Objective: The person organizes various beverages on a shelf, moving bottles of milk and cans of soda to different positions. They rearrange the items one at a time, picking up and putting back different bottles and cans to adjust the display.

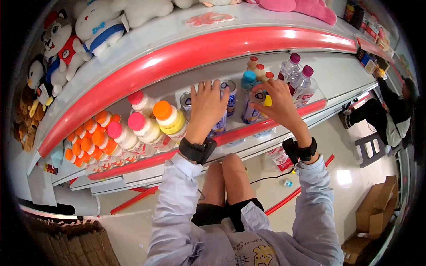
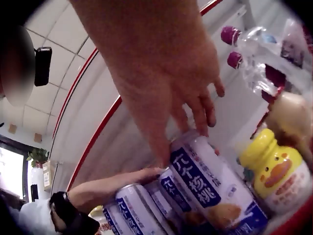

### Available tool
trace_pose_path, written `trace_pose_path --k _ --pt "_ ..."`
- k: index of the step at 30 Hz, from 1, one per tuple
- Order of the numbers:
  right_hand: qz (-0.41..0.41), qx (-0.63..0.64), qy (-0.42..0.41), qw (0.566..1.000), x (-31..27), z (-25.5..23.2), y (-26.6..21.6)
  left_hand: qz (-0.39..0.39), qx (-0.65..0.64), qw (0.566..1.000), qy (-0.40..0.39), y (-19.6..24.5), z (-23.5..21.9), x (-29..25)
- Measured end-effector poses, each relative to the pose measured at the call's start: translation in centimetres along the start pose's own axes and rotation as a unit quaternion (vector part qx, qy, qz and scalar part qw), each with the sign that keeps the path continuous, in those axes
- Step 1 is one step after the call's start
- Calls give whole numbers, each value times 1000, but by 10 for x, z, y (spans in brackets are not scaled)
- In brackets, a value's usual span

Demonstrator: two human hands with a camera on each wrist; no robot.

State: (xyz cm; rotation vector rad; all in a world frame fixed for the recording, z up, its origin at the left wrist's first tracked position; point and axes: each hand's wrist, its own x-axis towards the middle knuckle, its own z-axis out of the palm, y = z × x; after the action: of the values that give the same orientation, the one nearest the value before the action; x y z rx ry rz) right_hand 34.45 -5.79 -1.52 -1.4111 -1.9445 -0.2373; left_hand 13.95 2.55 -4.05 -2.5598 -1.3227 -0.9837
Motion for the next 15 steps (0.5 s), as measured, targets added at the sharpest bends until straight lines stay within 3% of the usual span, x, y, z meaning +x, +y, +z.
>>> trace_pose_path --k 3,6,9,12,15 --pt "-18 -25 -28 999 6 -1 7 1 11 1000 2 2 0 1" --pt "27 49 35 998 16 14 7 4 1 1000 6 2 -1 0" --pt "20 -3 -63 998 34 27 -5 -4 22 998 -52 1 -5 1" --pt "-49 6 -48 998 42 51 -1 1 5 999 -32 2 -8 0" --pt "-29 -28 -65 997 49 57 -7 2 -1 999 -34 1 -5 0"
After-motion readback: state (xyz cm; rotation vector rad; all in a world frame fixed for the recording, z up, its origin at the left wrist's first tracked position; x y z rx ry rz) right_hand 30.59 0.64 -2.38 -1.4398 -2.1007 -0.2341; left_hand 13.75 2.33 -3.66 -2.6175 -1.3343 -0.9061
